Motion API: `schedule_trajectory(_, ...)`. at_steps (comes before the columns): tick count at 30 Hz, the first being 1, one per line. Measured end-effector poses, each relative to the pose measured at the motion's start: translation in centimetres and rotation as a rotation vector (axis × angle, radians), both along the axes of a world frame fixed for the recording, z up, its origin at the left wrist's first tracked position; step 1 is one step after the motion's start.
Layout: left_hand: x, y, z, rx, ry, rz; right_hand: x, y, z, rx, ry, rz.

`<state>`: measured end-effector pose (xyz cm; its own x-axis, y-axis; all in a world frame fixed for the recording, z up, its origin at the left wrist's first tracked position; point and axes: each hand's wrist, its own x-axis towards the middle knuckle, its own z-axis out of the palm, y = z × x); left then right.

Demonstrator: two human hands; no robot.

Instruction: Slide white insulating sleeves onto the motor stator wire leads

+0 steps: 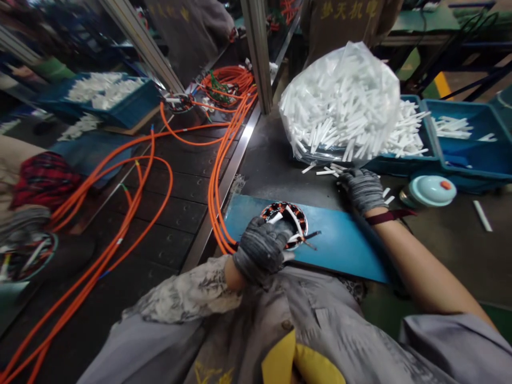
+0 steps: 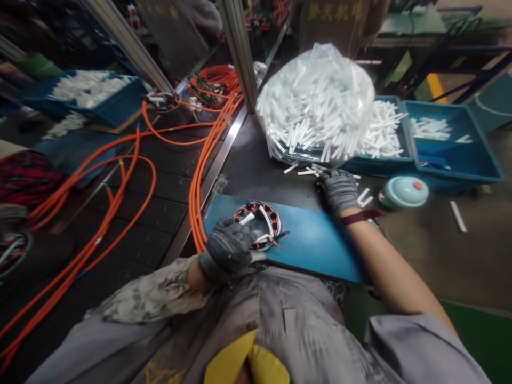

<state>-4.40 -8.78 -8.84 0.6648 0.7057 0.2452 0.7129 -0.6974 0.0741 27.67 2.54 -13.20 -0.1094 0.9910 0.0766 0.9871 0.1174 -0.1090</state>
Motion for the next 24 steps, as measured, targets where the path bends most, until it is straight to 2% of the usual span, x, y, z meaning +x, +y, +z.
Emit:
schedule_trajectory(3, 2.4, 1.2, 0.7, -0.098, 0.041, 0.089, -1.2, -0.7, 0.7, 0.096, 0.127, -0.045)
schedule_trajectory(5, 3.2, 1.6, 1.2, -0.095, 0.052, 0.164, -2.4, -2.3, 1.7, 0.216, 0.369, -0.056)
schedule_trajectory(7, 3.0, 1.6, 1.8, -0.024, 0.012, 0.203, -3.7, -4.8, 3.1, 0.304, 0.635, -0.04)
schedule_trajectory(9, 1.9, 1.3, 2.2, 0.055, -0.061, 0.19, -4.8, -7.7, 4.3, 0.271, 0.8, -0.046)
schedule_trajectory(11, 0.6, 0.9, 2.4, 0.094, -0.111, 0.145, -5.6, -10.1, 4.9, 0.215, 0.87, -0.008)
schedule_trajectory(14, -0.5, 0.7, 2.1, 0.13, -0.132, 0.063, -6.3, -11.8, 4.6, 0.153, 0.972, -0.015)
schedule_trajectory(19, -0.5, 1.5, 1.5, 0.21, -0.156, -0.004, -6.8, -11.9, 2.8, 0.036, 1.119, -0.055)
schedule_trajectory(22, -0.6, 2.1, 1.5, 0.184, -0.126, -0.052, -6.7, -11.9, 2.2, 0.093, 1.086, -0.027)
schedule_trajectory(24, -1.0, 2.6, 1.4, 0.16, -0.11, -0.09, -6.4, -11.9, 2.1, 0.17, 1.009, 0.044)
